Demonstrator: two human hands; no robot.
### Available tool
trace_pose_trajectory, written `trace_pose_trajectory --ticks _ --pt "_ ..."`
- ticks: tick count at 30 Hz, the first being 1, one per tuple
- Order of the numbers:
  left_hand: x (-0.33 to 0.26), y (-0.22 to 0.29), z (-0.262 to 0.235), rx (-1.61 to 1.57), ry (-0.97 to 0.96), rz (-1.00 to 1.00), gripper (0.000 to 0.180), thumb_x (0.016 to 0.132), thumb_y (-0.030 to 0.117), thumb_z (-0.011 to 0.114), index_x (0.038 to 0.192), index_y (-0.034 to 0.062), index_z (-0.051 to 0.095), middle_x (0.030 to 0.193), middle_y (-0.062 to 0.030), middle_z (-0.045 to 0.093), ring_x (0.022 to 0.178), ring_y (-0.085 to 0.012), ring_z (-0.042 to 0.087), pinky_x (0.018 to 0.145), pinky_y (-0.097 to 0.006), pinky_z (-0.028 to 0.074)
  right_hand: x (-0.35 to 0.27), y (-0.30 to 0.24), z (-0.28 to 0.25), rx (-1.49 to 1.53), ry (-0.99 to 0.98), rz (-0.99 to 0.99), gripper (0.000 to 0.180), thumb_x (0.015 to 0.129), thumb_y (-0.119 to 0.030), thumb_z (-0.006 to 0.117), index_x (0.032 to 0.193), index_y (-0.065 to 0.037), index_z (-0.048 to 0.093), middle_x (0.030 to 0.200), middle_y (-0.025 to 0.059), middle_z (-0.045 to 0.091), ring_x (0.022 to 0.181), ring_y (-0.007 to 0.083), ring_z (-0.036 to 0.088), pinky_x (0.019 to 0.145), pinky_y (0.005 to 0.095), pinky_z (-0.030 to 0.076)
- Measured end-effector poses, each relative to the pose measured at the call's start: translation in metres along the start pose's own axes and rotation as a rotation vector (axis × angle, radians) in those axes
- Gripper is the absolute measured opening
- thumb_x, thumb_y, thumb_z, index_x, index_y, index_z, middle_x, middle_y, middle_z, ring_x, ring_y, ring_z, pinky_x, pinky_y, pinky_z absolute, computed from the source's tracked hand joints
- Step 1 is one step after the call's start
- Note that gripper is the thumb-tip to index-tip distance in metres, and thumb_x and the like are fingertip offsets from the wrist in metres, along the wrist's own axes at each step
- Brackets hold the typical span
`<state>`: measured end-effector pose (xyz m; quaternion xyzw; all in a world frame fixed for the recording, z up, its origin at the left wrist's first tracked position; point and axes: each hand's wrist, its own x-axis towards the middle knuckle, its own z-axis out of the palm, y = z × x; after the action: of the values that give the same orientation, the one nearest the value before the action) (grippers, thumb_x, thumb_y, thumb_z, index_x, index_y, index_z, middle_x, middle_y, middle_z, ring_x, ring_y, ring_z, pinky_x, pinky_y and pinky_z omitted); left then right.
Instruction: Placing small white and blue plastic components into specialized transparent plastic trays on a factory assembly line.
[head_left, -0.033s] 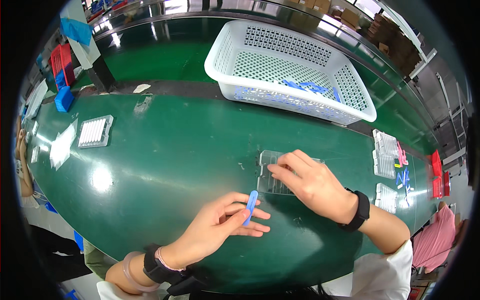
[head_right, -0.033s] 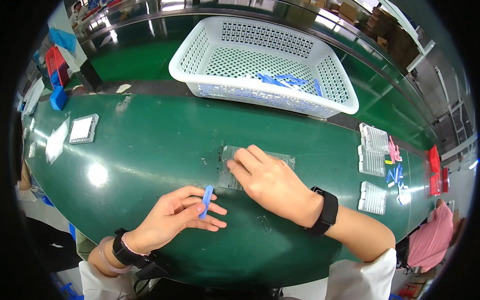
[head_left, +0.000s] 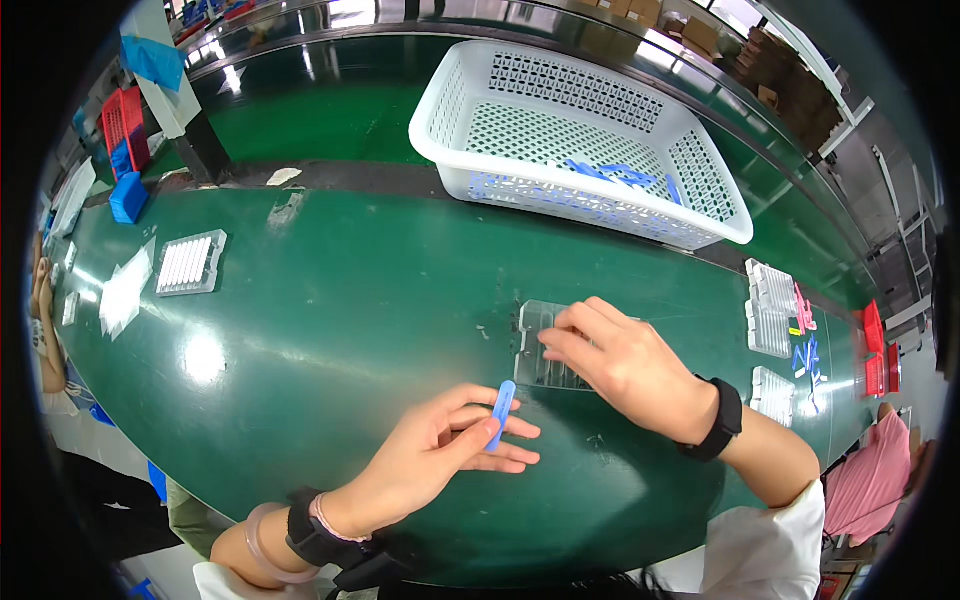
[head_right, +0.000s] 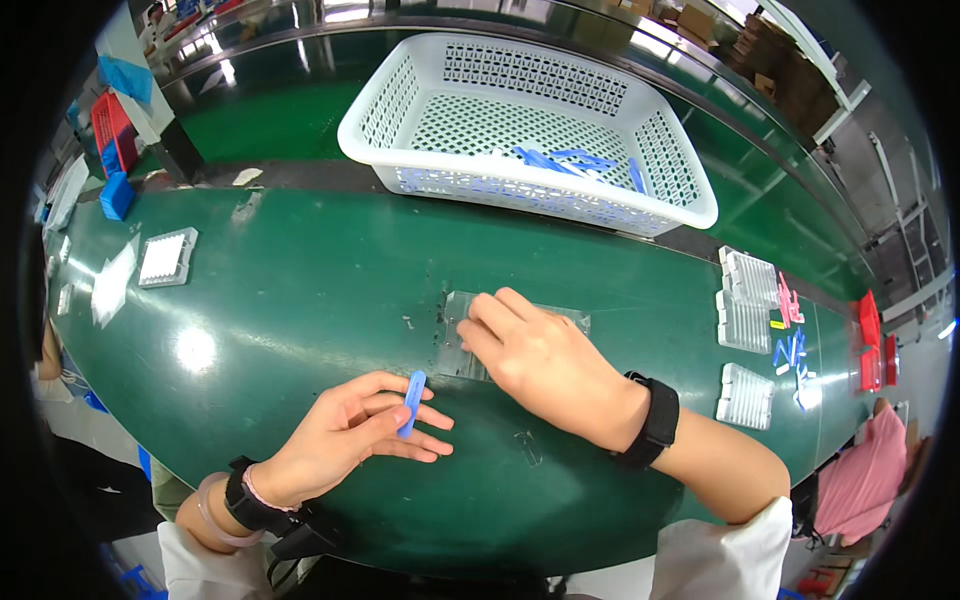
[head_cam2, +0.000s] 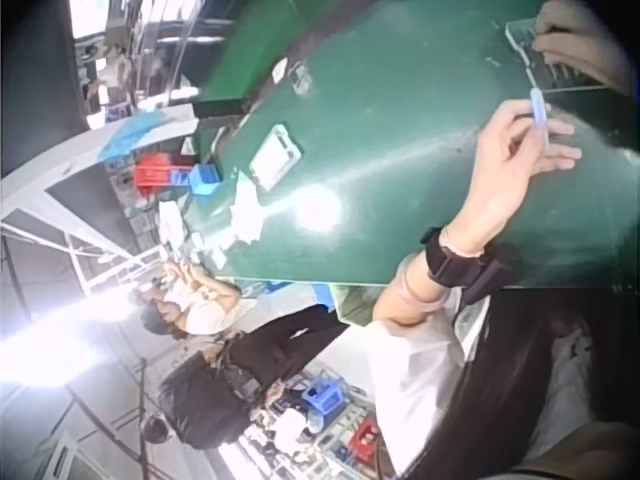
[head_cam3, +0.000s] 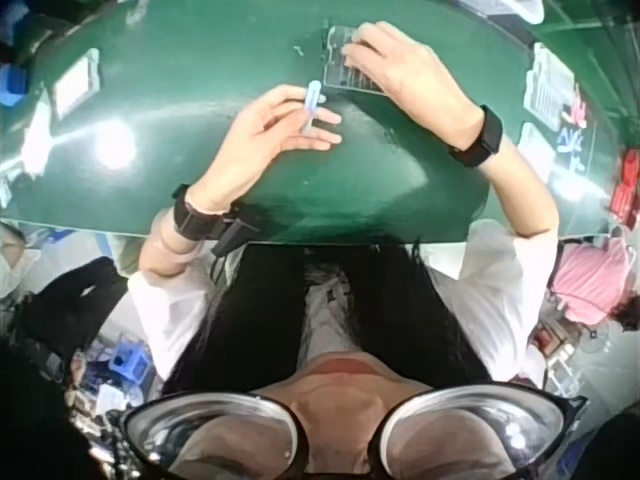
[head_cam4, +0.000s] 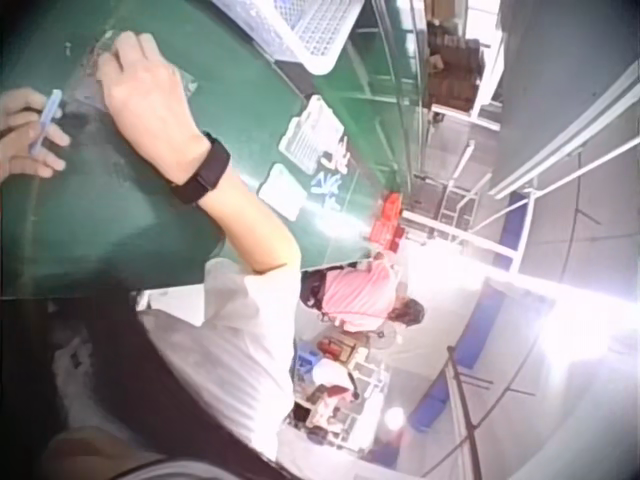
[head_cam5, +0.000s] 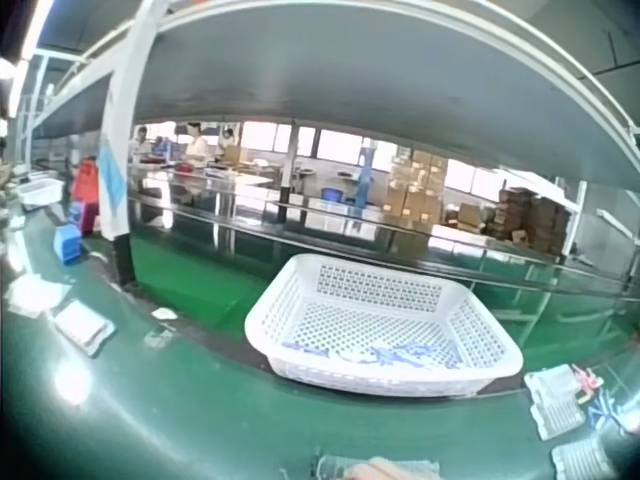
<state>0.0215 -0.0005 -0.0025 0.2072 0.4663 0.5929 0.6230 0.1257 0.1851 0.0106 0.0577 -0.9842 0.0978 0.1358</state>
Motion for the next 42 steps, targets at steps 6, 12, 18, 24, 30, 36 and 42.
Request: trace_pose_trajectory --ticks 6,12,18,24,30,36,42 --pt "-0.003 0.0 0.001 -0.005 0.027 0.004 0.023 0.09 0.008 0.04 0.111 -0.0021 0.042 0.105 -0.0197 0.054 0.093 -0.0309 0.058 0.081 -0.037 0.049 0.026 0.019 -0.023 0.834 -0.076 0.691 0.013 0.073 -0.007 0.065 0.075 0.005 0.059 0.065 0.0094 0.059 0.055 0.0118 0.058 0.051 0.0225 0.046" --pt "-0.001 -0.002 0.001 0.008 0.023 0.0 0.023 0.09 0.009 0.04 0.11 -0.0021 0.042 0.105 -0.0195 0.054 0.092 -0.0309 0.058 0.081 -0.037 0.049 0.041 0.052 -0.016 0.85 -0.389 0.75 0.017 0.072 -0.01 0.067 0.077 0.004 0.061 0.068 0.008 0.061 0.059 0.0104 0.058 0.056 0.0211 0.047" --pt "-0.001 0.001 0.002 0.026 0.016 0.001 0.022 0.09 0.009 0.04 0.11 -0.0022 0.043 0.105 -0.0194 0.054 0.092 -0.0306 0.058 0.08 -0.037 0.049 0.057 0.067 -0.03 0.968 -0.599 0.813 0.018 0.071 -0.01 0.066 0.08 0.006 0.063 0.072 0.0084 0.06 0.065 0.0113 0.058 0.06 0.0213 0.051" --pt "-0.002 0.002 -0.001 0.025 0.005 -0.002 0.023 0.09 0.009 0.04 0.11 -0.0021 0.043 0.105 -0.0191 0.054 0.093 -0.0301 0.058 0.08 -0.037 0.049 0.064 0.071 -0.02 0.934 -0.668 0.752 0.017 0.071 -0.01 0.067 0.077 0.005 0.062 0.071 0.0066 0.061 0.062 0.0101 0.057 0.059 0.0208 0.049" --pt "0.003 -0.009 -0.004 -0.047 -0.06 0.006 0.025 0.091 0.009 0.038 0.114 -0.0024 0.04 0.108 -0.0187 0.053 0.095 -0.0281 0.057 0.082 -0.036 0.048 0.05 0.061 -0.005 0.641 -0.543 0.519 0.029 0.06 -0.017 0.074 0.079 0.001 0.061 0.065 0.0047 0.057 0.058 0.0118 0.052 0.053 0.0247 0.041" --pt "-0.002 -0.006 -0.002 -0.038 -0.036 0.004 0.025 0.091 0.009 0.038 0.112 -0.0025 0.042 0.107 -0.0172 0.053 0.095 -0.0255 0.057 0.083 -0.034 0.048 0.039 0.029 -0.018 0.449 -0.487 0.361 0.045 0.06 -0.018 0.074 0.096 -0.001 0.054 0.083 0.009 0.052 0.071 0.0187 0.053 0.063 0.0278 0.043" --pt "0.0 -0.004 -0.004 -0.025 -0.046 0.053 0.024 0.091 0.012 0.039 0.109 -0.0034 0.044 0.104 -0.017 0.055 0.095 -0.0259 0.057 0.083 -0.033 0.048 0.021 -0.007 -0.02 1.32 -0.421 0.579 0.029 0.075 -0.009 0.065 0.1 0.001 0.055 0.092 0.0086 0.06 0.082 0.0111 0.057 0.074 0.0238 0.047"
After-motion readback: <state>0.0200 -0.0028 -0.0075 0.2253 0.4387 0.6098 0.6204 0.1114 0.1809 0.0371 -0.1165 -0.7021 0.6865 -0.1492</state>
